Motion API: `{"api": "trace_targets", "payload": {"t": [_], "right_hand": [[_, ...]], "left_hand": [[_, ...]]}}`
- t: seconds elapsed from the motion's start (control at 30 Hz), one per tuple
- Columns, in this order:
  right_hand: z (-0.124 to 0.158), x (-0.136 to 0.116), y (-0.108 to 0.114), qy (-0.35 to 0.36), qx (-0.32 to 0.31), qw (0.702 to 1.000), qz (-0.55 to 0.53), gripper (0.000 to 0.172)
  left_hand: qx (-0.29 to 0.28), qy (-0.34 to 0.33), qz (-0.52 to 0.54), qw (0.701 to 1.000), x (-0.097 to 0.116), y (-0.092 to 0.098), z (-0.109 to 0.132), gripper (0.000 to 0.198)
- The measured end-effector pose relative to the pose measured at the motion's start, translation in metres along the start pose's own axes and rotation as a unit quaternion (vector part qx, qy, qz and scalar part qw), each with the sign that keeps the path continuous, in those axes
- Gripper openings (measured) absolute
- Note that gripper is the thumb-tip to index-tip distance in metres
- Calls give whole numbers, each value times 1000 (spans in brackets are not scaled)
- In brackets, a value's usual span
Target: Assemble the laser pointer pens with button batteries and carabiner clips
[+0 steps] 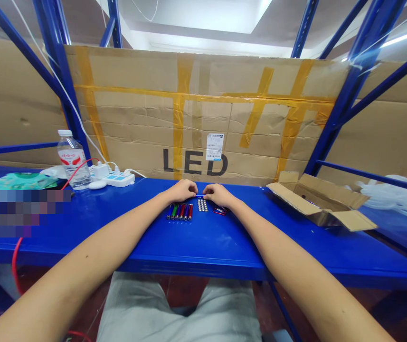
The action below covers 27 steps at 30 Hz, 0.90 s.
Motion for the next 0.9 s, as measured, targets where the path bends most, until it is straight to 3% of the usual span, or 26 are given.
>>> {"api": "trace_targets", "payload": {"t": [0.23,0.37,0.47,0.57,0.63,0.9], "right_hand": [[3,6,0,0,-24,999,-30,14],[3,-7,25,42,98,994,-16,24],[9,-40,47,144,175,974,-13,31],[17,-79,51,254,152,954,43,28],[20,-92,51,276,130,949,85,25],[20,-97,48,292,98,944,116,23]], "left_hand": [[-22,-4,-7,1000,2,-1,2,10],[55,-98,-70,991,33,18,15,14],[30,-139,-100,985,57,18,25,14],[-11,-122,-141,982,71,10,30,12],[-24,-92,-171,981,75,5,32,11],[-25,-101,-198,975,89,4,39,18]]}}
Point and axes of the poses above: each hand's wrist, its own z-axis away from the middle knuckle, its own y-axis out of the back of the hand, x = y × z, the point moved 9 cm from there along -z, towards the middle knuckle, and after that the axes turned 10 degrees about y, right-handed, at the moved point
